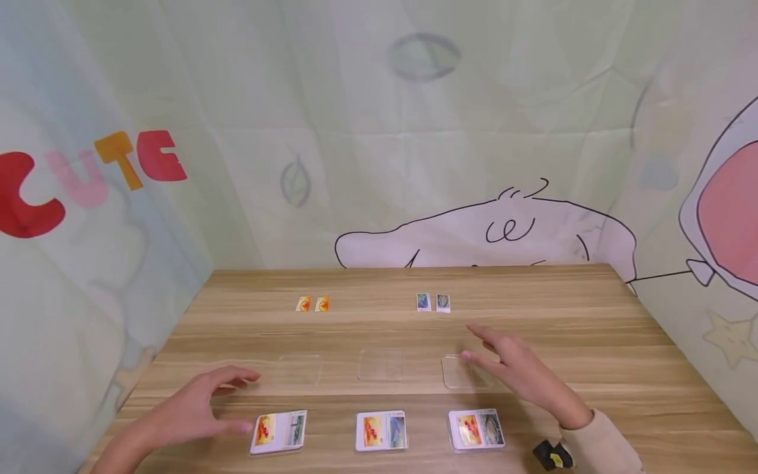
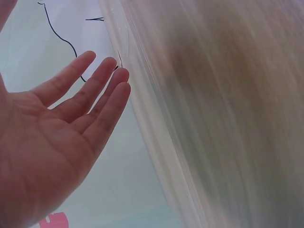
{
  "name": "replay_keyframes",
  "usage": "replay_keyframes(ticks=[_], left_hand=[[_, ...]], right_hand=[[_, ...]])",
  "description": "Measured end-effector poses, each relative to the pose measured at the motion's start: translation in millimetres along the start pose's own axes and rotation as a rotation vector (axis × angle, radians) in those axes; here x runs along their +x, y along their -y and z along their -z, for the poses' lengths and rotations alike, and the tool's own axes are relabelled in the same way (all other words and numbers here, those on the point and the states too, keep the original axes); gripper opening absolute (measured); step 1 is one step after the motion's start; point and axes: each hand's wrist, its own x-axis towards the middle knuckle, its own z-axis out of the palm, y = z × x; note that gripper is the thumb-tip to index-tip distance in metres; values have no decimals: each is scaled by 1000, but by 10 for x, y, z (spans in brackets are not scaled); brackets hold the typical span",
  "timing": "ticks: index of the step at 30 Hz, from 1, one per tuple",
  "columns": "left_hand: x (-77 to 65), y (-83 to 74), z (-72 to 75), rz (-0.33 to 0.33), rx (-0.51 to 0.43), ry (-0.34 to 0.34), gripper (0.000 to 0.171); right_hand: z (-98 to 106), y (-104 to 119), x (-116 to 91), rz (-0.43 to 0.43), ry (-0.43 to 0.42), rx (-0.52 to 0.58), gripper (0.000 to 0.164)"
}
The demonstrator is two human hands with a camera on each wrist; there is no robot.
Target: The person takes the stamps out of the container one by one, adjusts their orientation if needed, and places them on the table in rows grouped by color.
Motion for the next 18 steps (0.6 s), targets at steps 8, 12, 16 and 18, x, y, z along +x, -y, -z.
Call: replay_keyframes(ticks=[8, 12, 16, 18], left_hand=[[-37, 25, -14, -61, 11, 4, 75], [-49, 25, -17, -54, -2, 28, 76], [-59, 6, -19, -47, -5, 42, 77], [-63, -7, -24, -52, -6, 43, 77]], right_hand=[[-28, 12, 27, 16, 21, 52, 53], [-55, 22, 39, 24, 27, 81, 49], [-82, 37, 56, 25, 46, 105, 49], [-91, 45, 66, 27, 56, 117, 50]])
